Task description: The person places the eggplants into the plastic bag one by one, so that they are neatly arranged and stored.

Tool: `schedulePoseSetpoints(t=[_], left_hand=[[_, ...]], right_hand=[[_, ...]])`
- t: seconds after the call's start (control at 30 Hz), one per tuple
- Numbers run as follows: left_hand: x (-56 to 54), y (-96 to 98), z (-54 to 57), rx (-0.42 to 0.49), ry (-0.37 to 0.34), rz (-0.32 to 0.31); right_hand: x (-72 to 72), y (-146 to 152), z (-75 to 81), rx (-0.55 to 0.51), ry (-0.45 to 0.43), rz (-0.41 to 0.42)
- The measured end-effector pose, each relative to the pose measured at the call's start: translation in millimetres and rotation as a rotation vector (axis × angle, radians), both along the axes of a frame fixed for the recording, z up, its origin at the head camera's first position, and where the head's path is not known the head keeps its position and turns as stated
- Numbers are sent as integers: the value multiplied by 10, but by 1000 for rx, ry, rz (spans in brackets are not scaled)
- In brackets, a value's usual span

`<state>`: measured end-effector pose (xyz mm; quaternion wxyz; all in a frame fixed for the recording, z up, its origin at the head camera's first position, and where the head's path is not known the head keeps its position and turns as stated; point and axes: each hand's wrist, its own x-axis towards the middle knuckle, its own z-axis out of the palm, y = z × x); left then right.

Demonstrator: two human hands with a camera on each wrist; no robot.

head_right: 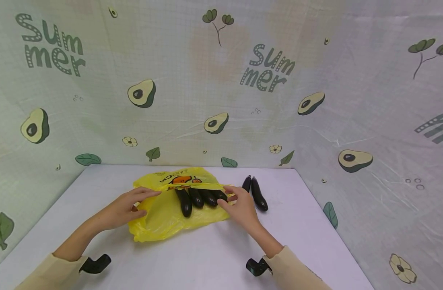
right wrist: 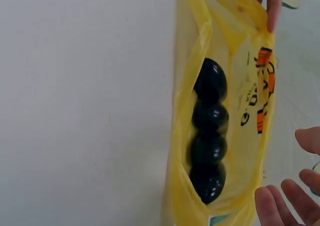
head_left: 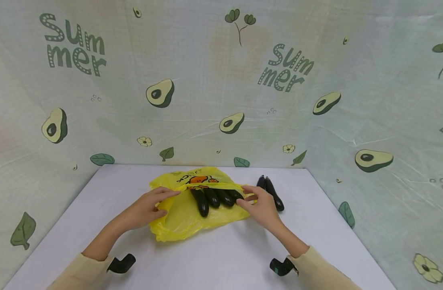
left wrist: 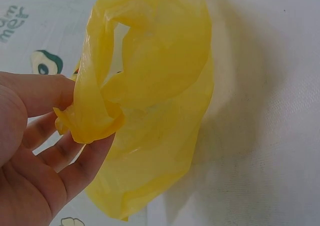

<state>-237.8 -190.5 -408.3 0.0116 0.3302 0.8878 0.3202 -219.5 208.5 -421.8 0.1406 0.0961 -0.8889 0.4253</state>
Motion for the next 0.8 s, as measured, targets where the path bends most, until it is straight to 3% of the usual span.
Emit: schedulePoseSetpoints(t=[0.37,0.8], left_hand=[[11,6,11,-3,0,2],[-1,0,5,-10,8,0]], right_hand=[[-32,475,53,130,19,-67],[-163,1059,-87,222,34,-56]])
